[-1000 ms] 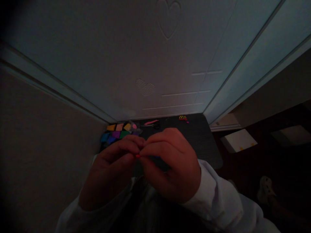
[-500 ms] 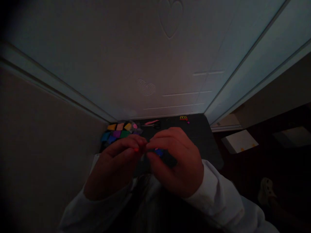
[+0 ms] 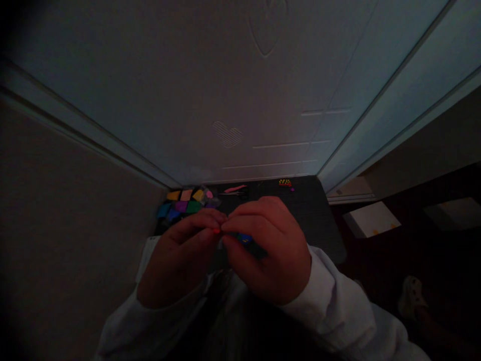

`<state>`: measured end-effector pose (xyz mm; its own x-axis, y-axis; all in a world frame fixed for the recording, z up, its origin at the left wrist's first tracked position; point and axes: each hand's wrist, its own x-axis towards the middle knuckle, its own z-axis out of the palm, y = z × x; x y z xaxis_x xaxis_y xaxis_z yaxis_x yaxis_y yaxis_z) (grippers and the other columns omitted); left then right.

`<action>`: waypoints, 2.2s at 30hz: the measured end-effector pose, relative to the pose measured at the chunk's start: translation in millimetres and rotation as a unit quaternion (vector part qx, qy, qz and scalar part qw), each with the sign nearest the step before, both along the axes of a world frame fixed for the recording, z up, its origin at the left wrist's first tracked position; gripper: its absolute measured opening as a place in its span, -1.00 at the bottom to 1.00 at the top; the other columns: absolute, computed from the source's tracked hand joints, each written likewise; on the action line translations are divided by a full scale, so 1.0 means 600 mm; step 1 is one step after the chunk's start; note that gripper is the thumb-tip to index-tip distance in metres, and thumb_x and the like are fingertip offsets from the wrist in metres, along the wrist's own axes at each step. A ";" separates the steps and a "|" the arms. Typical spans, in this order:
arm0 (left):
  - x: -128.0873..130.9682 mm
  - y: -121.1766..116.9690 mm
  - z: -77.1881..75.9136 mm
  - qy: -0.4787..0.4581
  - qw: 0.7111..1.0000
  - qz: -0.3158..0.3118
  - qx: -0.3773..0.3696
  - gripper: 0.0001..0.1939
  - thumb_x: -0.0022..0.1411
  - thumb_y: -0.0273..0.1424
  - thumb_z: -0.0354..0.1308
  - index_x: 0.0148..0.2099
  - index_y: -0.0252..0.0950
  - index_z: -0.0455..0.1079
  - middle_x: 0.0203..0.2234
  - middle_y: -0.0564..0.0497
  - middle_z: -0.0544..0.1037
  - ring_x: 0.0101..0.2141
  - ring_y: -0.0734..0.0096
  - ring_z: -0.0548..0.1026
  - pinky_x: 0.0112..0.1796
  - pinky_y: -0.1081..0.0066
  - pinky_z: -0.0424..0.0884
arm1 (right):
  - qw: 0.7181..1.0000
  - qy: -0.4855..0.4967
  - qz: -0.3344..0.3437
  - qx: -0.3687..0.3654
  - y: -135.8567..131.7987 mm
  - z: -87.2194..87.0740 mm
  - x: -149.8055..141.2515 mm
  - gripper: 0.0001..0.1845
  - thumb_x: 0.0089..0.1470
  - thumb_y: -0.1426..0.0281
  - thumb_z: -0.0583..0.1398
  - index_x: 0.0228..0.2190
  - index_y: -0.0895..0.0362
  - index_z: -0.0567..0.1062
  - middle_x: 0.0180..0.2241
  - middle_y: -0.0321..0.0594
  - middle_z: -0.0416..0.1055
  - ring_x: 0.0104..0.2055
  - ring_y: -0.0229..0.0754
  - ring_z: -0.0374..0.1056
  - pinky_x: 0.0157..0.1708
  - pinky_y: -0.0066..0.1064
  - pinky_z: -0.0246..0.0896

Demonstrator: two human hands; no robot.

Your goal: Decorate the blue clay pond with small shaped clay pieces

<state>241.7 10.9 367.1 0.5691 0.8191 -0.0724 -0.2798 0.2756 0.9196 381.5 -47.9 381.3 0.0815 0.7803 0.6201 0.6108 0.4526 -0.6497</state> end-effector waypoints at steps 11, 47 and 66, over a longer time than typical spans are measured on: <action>0.001 -0.003 0.006 0.010 1.000 0.000 0.021 -0.91 0.00 -0.51 0.15 -0.41 -0.23 0.44 -0.40 0.08 0.40 -0.29 0.51 0.36 -0.23 0.51 0.27 | 1.000 -0.030 -0.007 -0.001 0.004 0.002 -0.002 -0.84 -0.19 0.59 0.21 -0.42 0.23 0.43 -0.37 -0.15 0.39 -0.30 -0.24 0.30 -0.29 -0.32 0.22; -0.004 -0.021 0.022 0.124 0.948 0.109 0.272 -0.78 -0.03 -0.59 0.15 -0.35 -0.16 0.44 -0.34 0.08 0.39 -0.22 0.47 0.34 -0.16 0.49 0.25 | 0.997 0.073 0.028 -0.017 -0.002 0.008 -0.009 -0.82 -0.17 0.64 0.17 -0.43 0.21 0.41 -0.38 -0.20 0.37 -0.29 -0.26 0.29 -0.24 -0.35 0.19; -0.007 -0.007 0.015 0.093 0.971 0.115 0.187 -0.84 -0.03 -0.55 0.16 -0.40 -0.18 0.46 -0.36 0.05 0.40 -0.24 0.43 0.34 -0.19 0.45 0.26 | 0.995 0.082 -0.063 0.000 0.009 -0.022 0.038 -0.78 -0.13 0.57 0.16 -0.35 0.13 0.42 -0.34 -0.21 0.37 -0.24 -0.18 0.29 -0.22 -0.30 0.18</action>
<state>237.7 6.6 375.9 0.3739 0.9118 0.1697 -0.1132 -0.1368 0.9841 404.0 -42.6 367.8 0.2787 0.7572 0.5908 0.5488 0.3792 -0.7450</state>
